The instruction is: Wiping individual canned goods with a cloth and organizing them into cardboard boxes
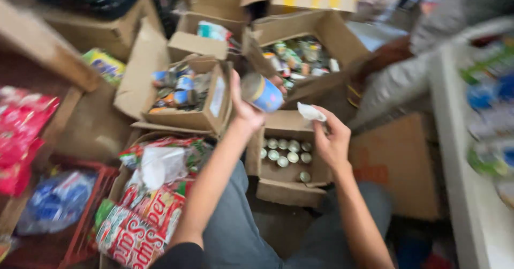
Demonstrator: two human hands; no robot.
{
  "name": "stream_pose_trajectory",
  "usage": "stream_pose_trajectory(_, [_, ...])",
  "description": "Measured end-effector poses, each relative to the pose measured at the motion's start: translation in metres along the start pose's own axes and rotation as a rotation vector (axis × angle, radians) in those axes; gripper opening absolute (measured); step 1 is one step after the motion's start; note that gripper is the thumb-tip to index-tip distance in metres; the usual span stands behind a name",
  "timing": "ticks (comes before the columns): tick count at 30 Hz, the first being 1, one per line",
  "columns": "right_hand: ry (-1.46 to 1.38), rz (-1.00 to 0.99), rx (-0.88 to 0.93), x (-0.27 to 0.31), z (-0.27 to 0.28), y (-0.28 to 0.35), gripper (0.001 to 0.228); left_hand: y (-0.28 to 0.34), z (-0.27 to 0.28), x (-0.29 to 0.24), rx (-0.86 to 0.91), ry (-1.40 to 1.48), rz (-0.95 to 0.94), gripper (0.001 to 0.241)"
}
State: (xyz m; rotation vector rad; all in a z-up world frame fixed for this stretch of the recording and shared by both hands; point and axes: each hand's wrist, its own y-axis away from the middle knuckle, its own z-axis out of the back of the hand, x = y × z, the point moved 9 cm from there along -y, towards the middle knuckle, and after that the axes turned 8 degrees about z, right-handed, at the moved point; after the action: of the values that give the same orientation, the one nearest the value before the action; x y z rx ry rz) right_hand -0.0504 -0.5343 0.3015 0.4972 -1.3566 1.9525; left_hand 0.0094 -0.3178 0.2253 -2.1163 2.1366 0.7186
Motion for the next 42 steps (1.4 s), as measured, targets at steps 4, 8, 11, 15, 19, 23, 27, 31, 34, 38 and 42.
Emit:
stream_pose_trajectory(4, [0.212, 0.120, -0.162, 0.025, 0.019, 0.028, 0.023, 0.005, 0.023, 0.132, 0.015, 0.111, 0.239, 0.084])
stream_pose_trajectory(8, [0.370, 0.083, -0.022, 0.037, 0.007, 0.082, 0.042, 0.024, 0.059, 0.222, -0.010, 0.015, 0.483, 0.097])
stream_pose_trajectory(11, [0.408, 0.042, 0.074, 0.038, -0.011, 0.110, 0.061, 0.020, 0.083, 0.241, -0.047, -0.064, 0.552, 0.098])
stream_pose_trajectory(15, [0.539, -0.015, 0.083, 0.005, -0.020, 0.115, 0.080, 0.103, 0.003, 0.171, -0.266, -0.430, 0.509, 0.094])
stream_pose_trajectory(19, [0.275, -0.479, 0.066, -0.034, -0.008, 0.101, 0.059, 0.026, 0.088, 0.210, -0.075, -0.660, 0.013, 0.066])
stream_pose_trajectory(23, [0.258, -0.415, 0.038, -0.007, -0.028, 0.093, 0.070, 0.056, 0.036, 0.153, -0.214, -0.716, -0.043, 0.065])
stream_pose_trajectory(27, [0.476, -0.133, 0.259, 0.035, -0.075, 0.111, 0.088, 0.031, 0.071, 0.131, -0.288, -0.698, -0.025, 0.061])
stream_pose_trajectory(31, [0.443, -0.245, 0.264, 0.007, -0.073, 0.091, 0.088, 0.024, 0.085, 0.137, -0.298, -0.750, -0.006, 0.063])
stream_pose_trajectory(34, [0.150, -0.505, 0.114, -0.022, -0.058, 0.087, 0.068, 0.040, 0.082, 0.130, -0.320, -0.879, 0.001, 0.059])
stream_pose_trajectory(38, [0.041, -0.672, -0.153, -0.061, -0.048, 0.119, 0.034, 0.049, 0.068, 0.123, -0.307, -0.754, -0.012, 0.056])
stream_pose_trajectory(42, [0.240, -0.397, -0.261, 0.010, -0.034, 0.099, 0.019, 0.033, 0.100, 0.140, -0.391, -0.405, 0.124, 0.088])
